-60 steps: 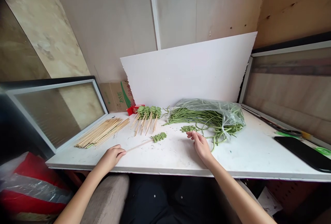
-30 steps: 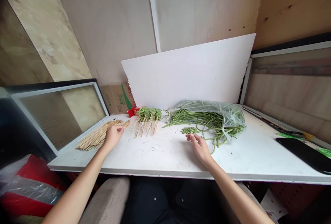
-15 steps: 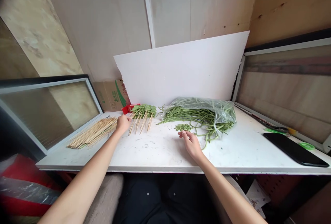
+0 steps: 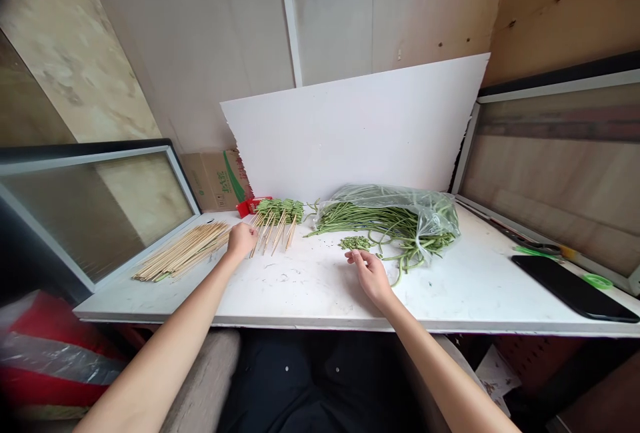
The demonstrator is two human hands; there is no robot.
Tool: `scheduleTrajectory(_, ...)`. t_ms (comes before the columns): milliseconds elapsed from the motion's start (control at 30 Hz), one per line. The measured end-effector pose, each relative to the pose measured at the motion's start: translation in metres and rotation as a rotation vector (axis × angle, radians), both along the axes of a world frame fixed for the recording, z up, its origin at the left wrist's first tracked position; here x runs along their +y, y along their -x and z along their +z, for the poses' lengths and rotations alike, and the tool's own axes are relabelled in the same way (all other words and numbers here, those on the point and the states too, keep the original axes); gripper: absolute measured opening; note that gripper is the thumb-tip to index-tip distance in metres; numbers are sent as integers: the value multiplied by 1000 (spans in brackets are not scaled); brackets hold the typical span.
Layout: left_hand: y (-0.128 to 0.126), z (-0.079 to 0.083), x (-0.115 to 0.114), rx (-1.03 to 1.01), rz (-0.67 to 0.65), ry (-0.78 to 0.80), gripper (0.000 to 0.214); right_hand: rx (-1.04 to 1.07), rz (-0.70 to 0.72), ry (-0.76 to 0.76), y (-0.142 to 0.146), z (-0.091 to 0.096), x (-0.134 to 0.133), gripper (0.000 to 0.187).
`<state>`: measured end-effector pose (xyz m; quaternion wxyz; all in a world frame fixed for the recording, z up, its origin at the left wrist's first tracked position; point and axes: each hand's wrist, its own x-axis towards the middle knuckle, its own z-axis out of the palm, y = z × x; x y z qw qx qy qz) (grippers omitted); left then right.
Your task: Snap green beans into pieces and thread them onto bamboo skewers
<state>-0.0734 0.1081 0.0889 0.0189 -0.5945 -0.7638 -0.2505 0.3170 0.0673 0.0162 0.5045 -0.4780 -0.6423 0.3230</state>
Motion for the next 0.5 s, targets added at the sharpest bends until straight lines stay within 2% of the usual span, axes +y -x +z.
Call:
scheduleTrajectory(200,-2,1,9,66,70,-9,12,0,5,-12,1,-1,1,60)
scheduleTrajectory(333,-5,4,13,88,60,-17,19,11,14,0,1,-2,1,56)
scheduleTrajectory(500,-10,3,15,92,28,10,14,4,15,5,1,0,0,56)
